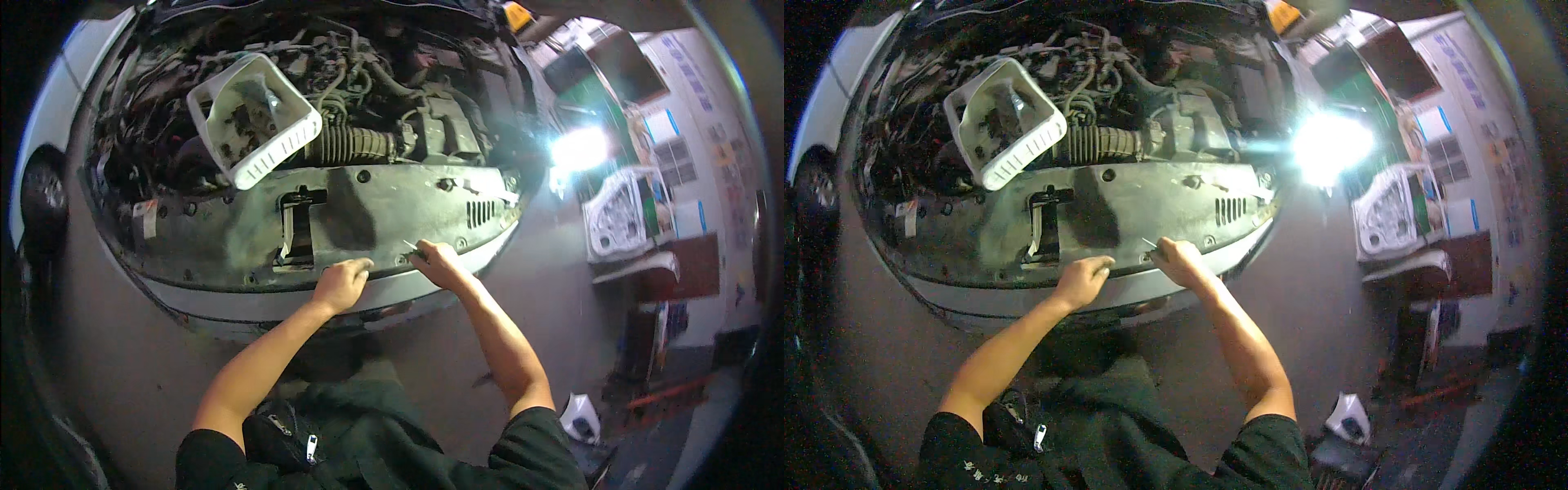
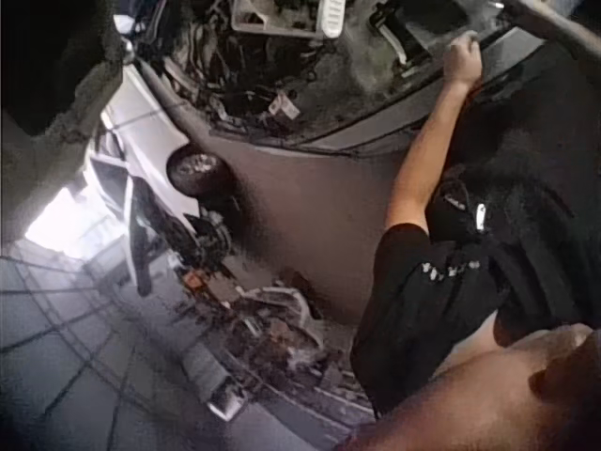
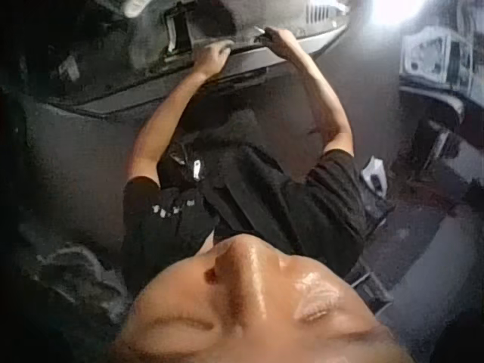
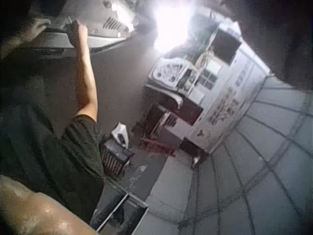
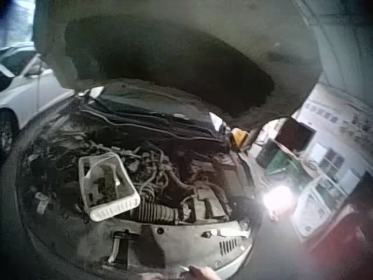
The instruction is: The person removes screws from the front of a car's engine bay using a screwdriver and places them into a white plastic container. They continue to unscrew and remove fasteners from various locations around the radiator support area.
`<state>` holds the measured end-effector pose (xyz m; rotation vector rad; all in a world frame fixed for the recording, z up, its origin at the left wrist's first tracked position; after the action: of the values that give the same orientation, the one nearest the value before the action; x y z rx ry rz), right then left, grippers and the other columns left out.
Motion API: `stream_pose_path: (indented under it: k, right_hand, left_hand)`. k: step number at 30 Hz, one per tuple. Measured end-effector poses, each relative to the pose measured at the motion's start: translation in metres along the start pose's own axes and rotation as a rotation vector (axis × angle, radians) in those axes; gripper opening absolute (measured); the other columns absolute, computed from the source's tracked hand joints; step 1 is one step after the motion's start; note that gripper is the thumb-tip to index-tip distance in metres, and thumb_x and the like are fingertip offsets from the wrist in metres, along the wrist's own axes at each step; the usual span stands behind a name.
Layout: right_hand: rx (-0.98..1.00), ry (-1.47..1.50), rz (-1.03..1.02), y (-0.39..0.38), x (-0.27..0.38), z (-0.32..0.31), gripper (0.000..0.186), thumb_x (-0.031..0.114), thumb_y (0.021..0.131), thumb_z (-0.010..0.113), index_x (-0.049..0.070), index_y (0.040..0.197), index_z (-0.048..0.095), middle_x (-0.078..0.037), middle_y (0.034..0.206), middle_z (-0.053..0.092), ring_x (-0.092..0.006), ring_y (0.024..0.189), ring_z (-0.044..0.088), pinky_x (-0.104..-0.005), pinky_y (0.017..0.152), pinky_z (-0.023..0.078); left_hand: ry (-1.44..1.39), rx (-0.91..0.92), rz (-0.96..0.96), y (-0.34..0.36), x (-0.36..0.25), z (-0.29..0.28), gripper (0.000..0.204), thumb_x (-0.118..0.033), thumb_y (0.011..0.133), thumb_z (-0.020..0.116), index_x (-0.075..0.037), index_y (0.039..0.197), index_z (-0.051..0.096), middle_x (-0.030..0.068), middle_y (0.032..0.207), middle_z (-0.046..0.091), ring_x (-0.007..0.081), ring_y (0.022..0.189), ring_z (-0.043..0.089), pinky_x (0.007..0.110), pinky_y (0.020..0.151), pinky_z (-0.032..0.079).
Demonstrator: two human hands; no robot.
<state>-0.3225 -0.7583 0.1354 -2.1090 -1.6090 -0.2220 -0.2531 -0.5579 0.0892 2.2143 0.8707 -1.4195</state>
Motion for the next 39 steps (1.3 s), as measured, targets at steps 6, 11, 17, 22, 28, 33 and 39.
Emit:
stream_pose_path:
  k: [6, 11, 17, 22, 28, 33, 39]
  right_hand:
    - [0.275, -0.140, -0.328, 0.037, -0.003, 0.018, 0.025, 0.028, 0.087, 0.059, 0.003, 0.089, 0.059, -0.023, 0.078, 0.063, -0.0434, 0.078, 0.061, -0.0510, 0.070, 0.048]
    - [0.412, -0.215, -0.355, 0.037, 0.002, 0.025, 0.027, 0.029, 0.088, 0.057, 0.002, 0.088, 0.060, -0.021, 0.081, 0.065, -0.0426, 0.080, 0.062, -0.0502, 0.071, 0.049]
    - [0.517, -0.404, -0.275, 0.049, 0.016, 0.028, 0.016, 0.014, 0.074, 0.060, 0.003, 0.081, 0.070, -0.021, 0.083, 0.069, -0.0366, 0.081, 0.068, -0.0433, 0.074, 0.055]
    - [0.658, -0.507, -0.320, 0.053, 0.027, 0.028, 0.016, 0.014, 0.078, 0.060, 0.002, 0.084, 0.068, -0.022, 0.083, 0.067, -0.0380, 0.082, 0.067, -0.0460, 0.072, 0.053]
    - [0.652, -0.638, -0.424, 0.048, 0.043, 0.036, 0.012, 0.007, 0.078, 0.057, 0.000, 0.085, 0.062, -0.022, 0.082, 0.067, -0.0388, 0.078, 0.066, -0.0475, 0.070, 0.052]
    - [0.548, -0.576, -0.280, 0.042, 0.039, 0.036, 0.023, 0.019, 0.088, 0.054, -0.003, 0.083, 0.061, -0.026, 0.077, 0.064, -0.0426, 0.074, 0.064, -0.0492, 0.069, 0.051]
    - [0.657, -0.640, -0.192, 0.047, 0.019, 0.048, 0.037, 0.029, 0.093, 0.053, -0.003, 0.077, 0.063, -0.027, 0.075, 0.063, -0.0438, 0.072, 0.062, -0.0493, 0.069, 0.049]
  left_hand:
    - [0.047, 0.045, -0.137, 0.023, 0.006, 0.036, 0.032, -0.013, 0.085, 0.050, -0.005, 0.112, 0.066, 0.0202, 0.087, 0.068, 0.0331, 0.073, 0.068, 0.042, 0.069, 0.052]
    - [-0.517, 0.197, -0.486, 0.014, 0.002, 0.077, 0.035, -0.014, 0.091, 0.044, -0.016, 0.119, 0.065, 0.0075, 0.068, 0.066, 0.0101, 0.048, 0.053, 0.029, 0.047, 0.044]
    - [-0.938, 0.143, -0.691, 0.007, -0.012, 0.084, 0.029, -0.016, 0.095, 0.049, -0.006, 0.121, 0.059, 0.0070, 0.070, 0.062, 0.0131, 0.047, 0.051, 0.030, 0.045, 0.044]
    - [-0.917, 0.173, -0.764, 0.008, -0.014, 0.078, 0.030, -0.021, 0.094, 0.051, -0.003, 0.116, 0.058, 0.0071, 0.073, 0.060, 0.0179, 0.051, 0.055, 0.033, 0.048, 0.047]
    - [-0.395, 0.067, -0.457, 0.004, 0.002, 0.072, 0.035, -0.018, 0.089, 0.048, -0.007, 0.121, 0.059, 0.0161, 0.079, 0.067, 0.0319, 0.065, 0.064, 0.045, 0.066, 0.052]
    - [-0.047, 0.103, -0.315, -0.012, 0.011, 0.069, 0.044, -0.016, 0.087, 0.045, -0.018, 0.130, 0.055, 0.0175, 0.074, 0.067, 0.0357, 0.071, 0.066, 0.049, 0.068, 0.051]
    - [-0.156, 0.122, -0.291, -0.013, 0.012, 0.061, 0.046, -0.015, 0.085, 0.046, -0.019, 0.130, 0.055, 0.0189, 0.083, 0.068, 0.0387, 0.077, 0.065, 0.051, 0.072, 0.051]
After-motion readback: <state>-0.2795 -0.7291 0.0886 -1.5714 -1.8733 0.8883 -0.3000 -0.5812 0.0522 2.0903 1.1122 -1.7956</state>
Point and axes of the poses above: each hand's wrist, its own y-axis towards the middle knuckle, its own z-axis out of the palm, x = y × z, the point moved 6 cm from there along y, towards the middle knuckle
